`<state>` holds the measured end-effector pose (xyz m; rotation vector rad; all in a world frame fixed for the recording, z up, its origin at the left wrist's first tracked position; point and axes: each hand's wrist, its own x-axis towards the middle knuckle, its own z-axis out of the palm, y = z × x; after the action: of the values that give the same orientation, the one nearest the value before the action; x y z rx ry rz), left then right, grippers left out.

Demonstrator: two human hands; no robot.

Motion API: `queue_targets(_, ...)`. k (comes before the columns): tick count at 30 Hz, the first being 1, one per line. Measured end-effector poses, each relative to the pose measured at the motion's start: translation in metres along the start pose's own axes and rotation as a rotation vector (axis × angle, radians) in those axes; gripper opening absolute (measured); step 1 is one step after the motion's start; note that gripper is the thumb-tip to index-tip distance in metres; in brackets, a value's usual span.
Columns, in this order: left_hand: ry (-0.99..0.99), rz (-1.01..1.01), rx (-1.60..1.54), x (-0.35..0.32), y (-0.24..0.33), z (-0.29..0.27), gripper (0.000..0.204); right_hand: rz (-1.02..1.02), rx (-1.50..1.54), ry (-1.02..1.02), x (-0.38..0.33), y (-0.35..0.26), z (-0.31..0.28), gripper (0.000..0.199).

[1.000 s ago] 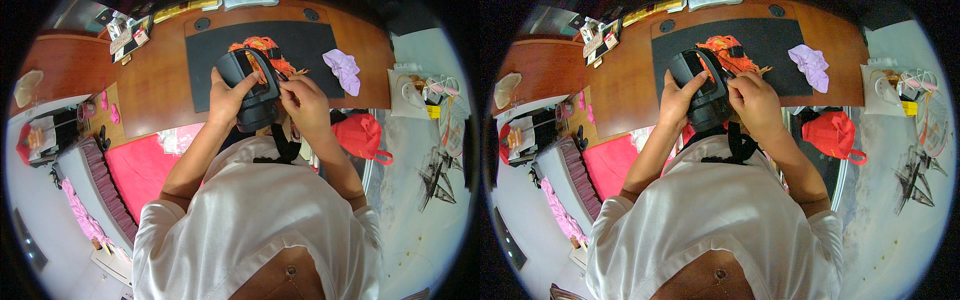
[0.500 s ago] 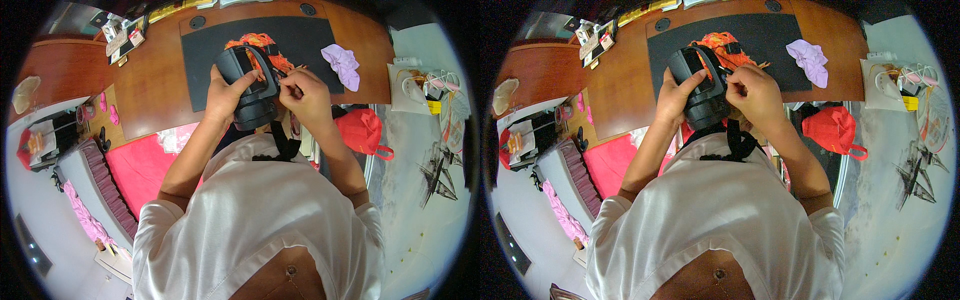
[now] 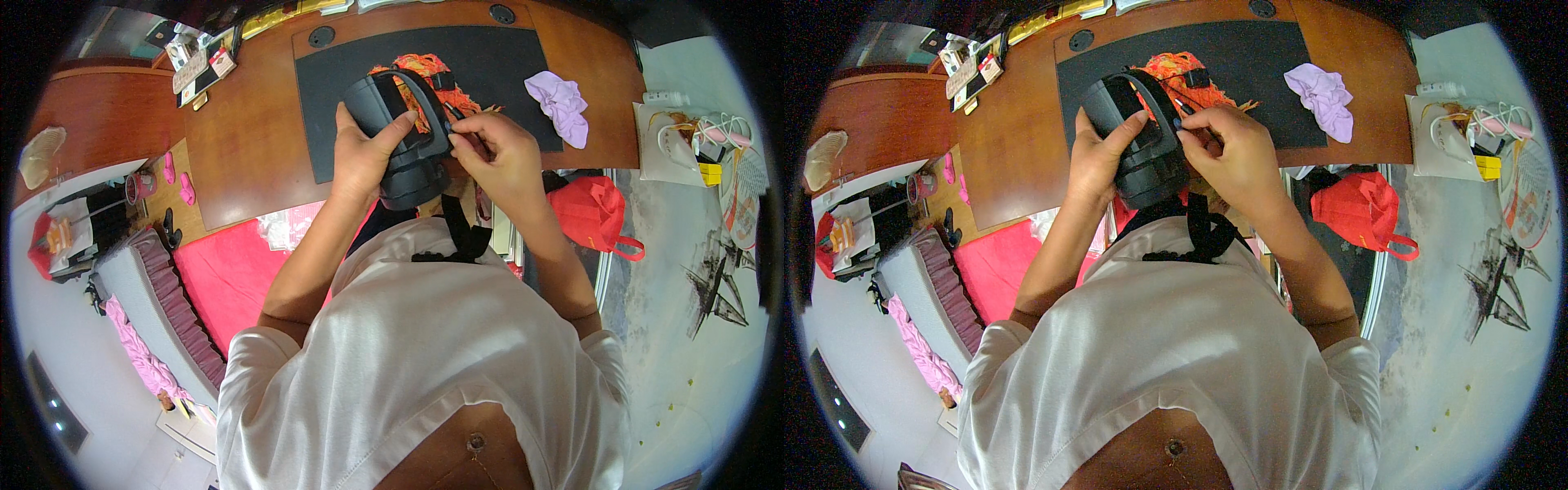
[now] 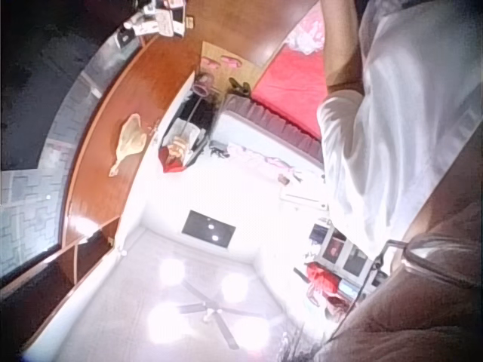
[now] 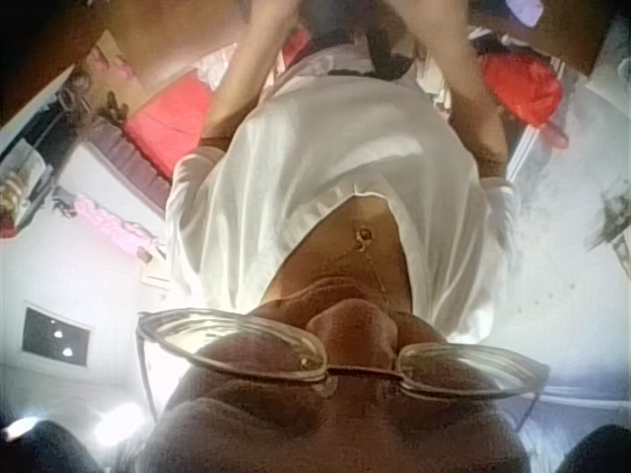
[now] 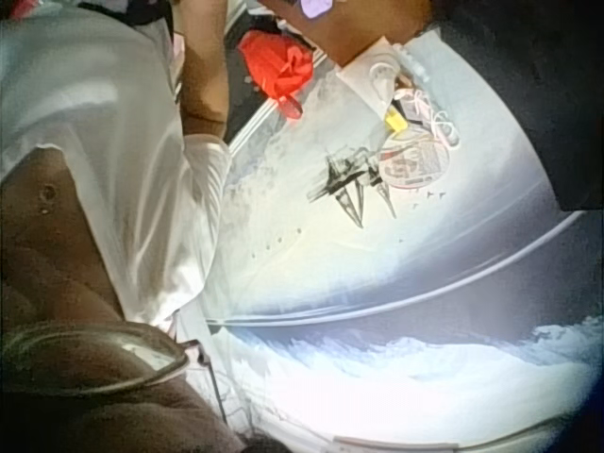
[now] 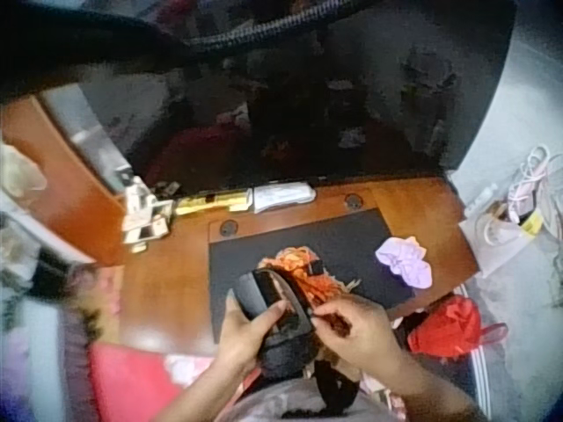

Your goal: The person wipes a large flat-screen TV with two cloths, then cleans a black camera lens with a cloth and a small tool. They plug the lens into a power strip and place it into a red bag.

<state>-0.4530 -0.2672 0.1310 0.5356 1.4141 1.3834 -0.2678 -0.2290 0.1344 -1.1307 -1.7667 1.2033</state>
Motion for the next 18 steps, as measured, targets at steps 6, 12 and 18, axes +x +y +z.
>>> queue_targets(6, 0.016, 0.236, 0.254, 0.002, -0.009, -0.006, 0.079, 0.049, 0.116, 0.012, 0.001, 0.016, 0.005, 0.016)
queue_targets(12, 0.029, 0.397, 0.394, 0.001, -0.007, -0.002, 0.092, 0.060, 0.103, 0.004, 0.000, 0.019, 0.005, 0.011)
queue_targets(18, 0.021, 0.386, 0.308, 0.000, -0.009, 0.002, 0.088, 0.086, 0.120, 0.069, 0.000, 0.017, 0.008, 0.011)
